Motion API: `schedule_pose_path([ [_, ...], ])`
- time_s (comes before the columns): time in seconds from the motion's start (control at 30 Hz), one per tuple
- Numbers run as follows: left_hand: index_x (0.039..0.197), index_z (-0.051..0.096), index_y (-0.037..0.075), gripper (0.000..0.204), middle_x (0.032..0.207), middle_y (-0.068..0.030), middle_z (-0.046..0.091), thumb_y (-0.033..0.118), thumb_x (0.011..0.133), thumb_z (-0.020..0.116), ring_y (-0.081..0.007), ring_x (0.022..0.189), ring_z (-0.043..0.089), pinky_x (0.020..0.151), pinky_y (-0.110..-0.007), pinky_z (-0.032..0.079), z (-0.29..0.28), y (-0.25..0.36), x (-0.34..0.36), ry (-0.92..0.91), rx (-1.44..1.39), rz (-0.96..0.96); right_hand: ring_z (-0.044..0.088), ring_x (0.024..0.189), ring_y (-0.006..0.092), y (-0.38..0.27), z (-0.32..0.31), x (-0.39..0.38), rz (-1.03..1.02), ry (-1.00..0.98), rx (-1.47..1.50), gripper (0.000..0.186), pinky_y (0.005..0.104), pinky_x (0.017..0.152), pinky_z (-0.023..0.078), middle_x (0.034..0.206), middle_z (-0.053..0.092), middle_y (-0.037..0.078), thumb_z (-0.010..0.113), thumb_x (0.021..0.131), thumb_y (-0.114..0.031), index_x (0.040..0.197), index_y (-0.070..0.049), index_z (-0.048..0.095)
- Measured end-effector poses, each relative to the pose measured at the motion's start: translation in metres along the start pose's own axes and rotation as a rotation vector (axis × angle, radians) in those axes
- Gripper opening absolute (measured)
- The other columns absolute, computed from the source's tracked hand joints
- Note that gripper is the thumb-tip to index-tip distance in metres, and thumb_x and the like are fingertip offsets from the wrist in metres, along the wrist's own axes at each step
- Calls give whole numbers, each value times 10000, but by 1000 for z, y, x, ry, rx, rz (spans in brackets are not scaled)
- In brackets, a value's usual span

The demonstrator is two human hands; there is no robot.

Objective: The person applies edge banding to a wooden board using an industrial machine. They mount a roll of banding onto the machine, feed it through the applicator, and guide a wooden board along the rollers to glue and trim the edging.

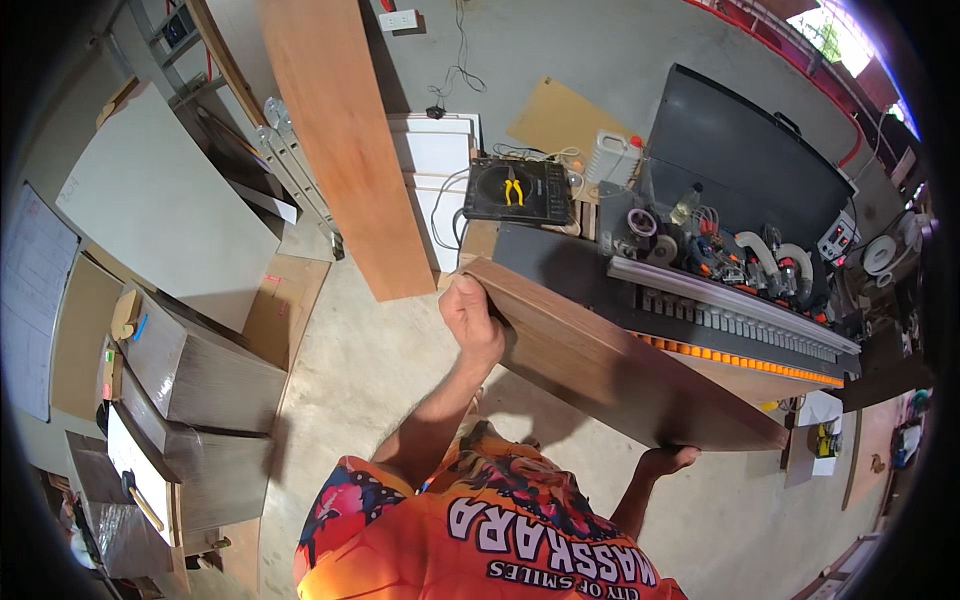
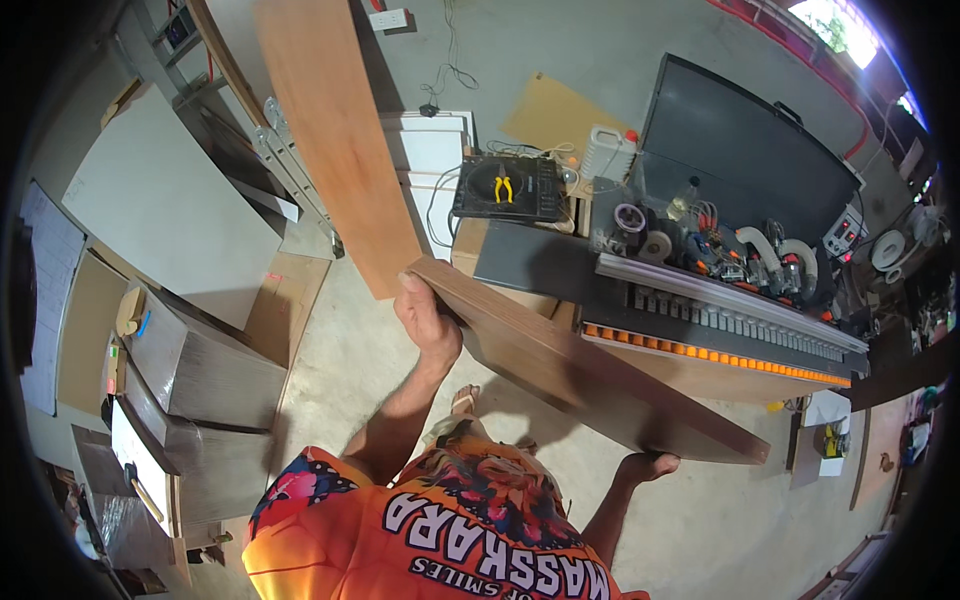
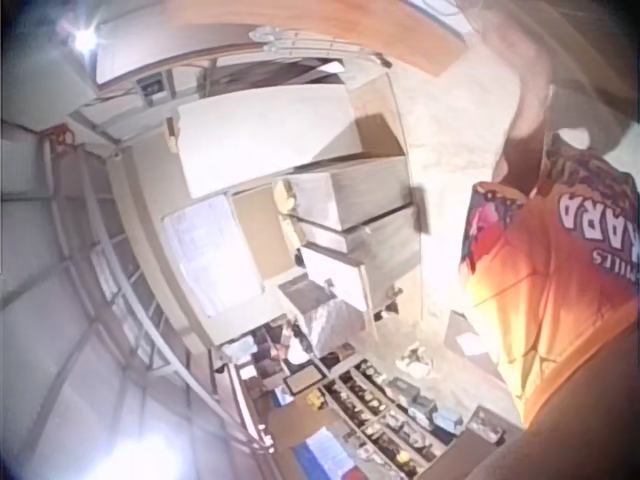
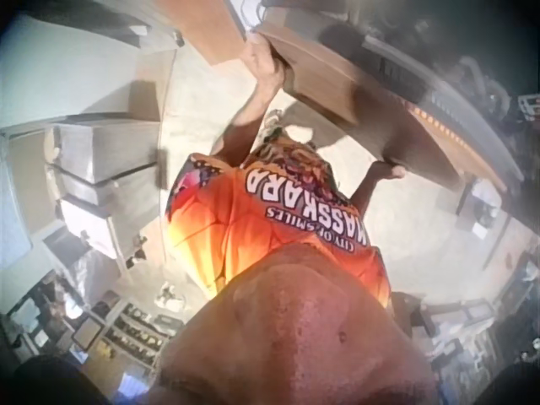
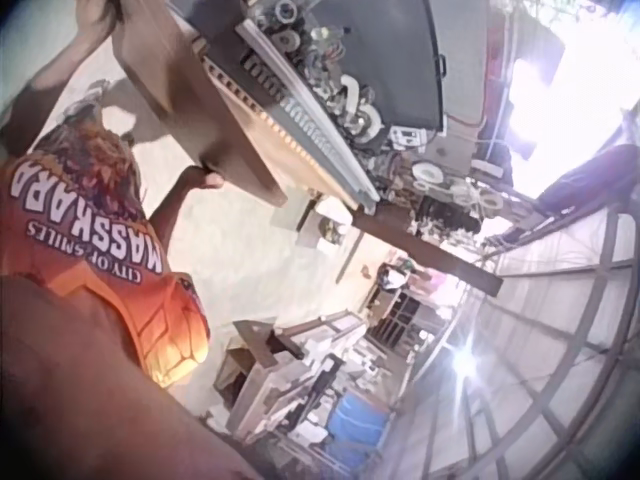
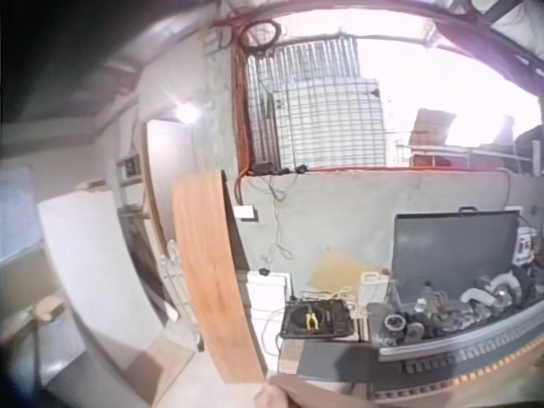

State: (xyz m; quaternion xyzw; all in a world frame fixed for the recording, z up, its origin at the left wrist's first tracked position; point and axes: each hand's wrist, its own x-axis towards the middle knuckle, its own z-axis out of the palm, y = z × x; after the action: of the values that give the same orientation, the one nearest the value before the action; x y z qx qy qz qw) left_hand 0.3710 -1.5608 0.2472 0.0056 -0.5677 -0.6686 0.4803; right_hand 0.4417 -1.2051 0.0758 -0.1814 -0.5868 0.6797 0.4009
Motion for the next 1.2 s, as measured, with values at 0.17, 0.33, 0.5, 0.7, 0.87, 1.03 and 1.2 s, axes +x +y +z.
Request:
schedule_pose_path([
  [0.17,989,700,-57,547,877,-78,712,376,1142,403,-136,802,627,724,-301,486,40,30,-28,-42,61,4,484,1353,358,-29,-25,14,74,79,87,800,510,1136,411,1500,467,201,318,1051,-603,1518,41,406],
  [0.33,972,704,-63,543,878,-85,722,366,1138,415,-137,809,636,736,-296,492,78,49,-46,-111,38,32,446,1399,362,-33,-56,21,72,121,131,808,516,1177,372,1538,435,199,279,1069,-615,1554,27,358],
  [0.5,927,681,-52,515,784,-33,637,349,1130,430,-99,734,523,655,-293,404,109,61,-56,-181,19,70,438,1399,351,-31,-78,27,52,140,144,811,505,1182,357,1539,432,202,279,1073,-621,1552,27,372],
  [0.7,874,645,-38,452,754,7,562,323,1098,492,-79,718,442,627,-294,343,165,58,-74,-300,-70,88,510,1301,320,-27,-110,41,22,353,124,825,476,1108,413,1425,514,202,370,1035,-649,1446,60,467],
  [0.87,806,622,-9,548,760,-21,602,433,1094,475,-96,673,514,614,-269,407,235,33,-105,-405,-148,-44,554,1226,300,-23,-167,51,-166,534,90,743,472,1058,448,1314,569,191,395,1047,-630,1316,51,527],
  [1.03,802,635,-57,904,636,-139,623,726,1052,259,-220,603,660,588,-341,549,330,36,-147,-540,-475,-390,636,1006,282,-58,-224,56,-351,294,-174,477,431,907,525,1073,643,193,608,979,-481,1050,-14,540],
  [1.2,849,641,-29,980,688,-193,661,822,989,175,-290,636,655,572,-366,548,469,9,-183,-1031,-1488,-228,693,1066,330,-84,-239,71,-344,510,-303,187,431,921,568,1102,694,256,618,997,-158,993,27,593],
])
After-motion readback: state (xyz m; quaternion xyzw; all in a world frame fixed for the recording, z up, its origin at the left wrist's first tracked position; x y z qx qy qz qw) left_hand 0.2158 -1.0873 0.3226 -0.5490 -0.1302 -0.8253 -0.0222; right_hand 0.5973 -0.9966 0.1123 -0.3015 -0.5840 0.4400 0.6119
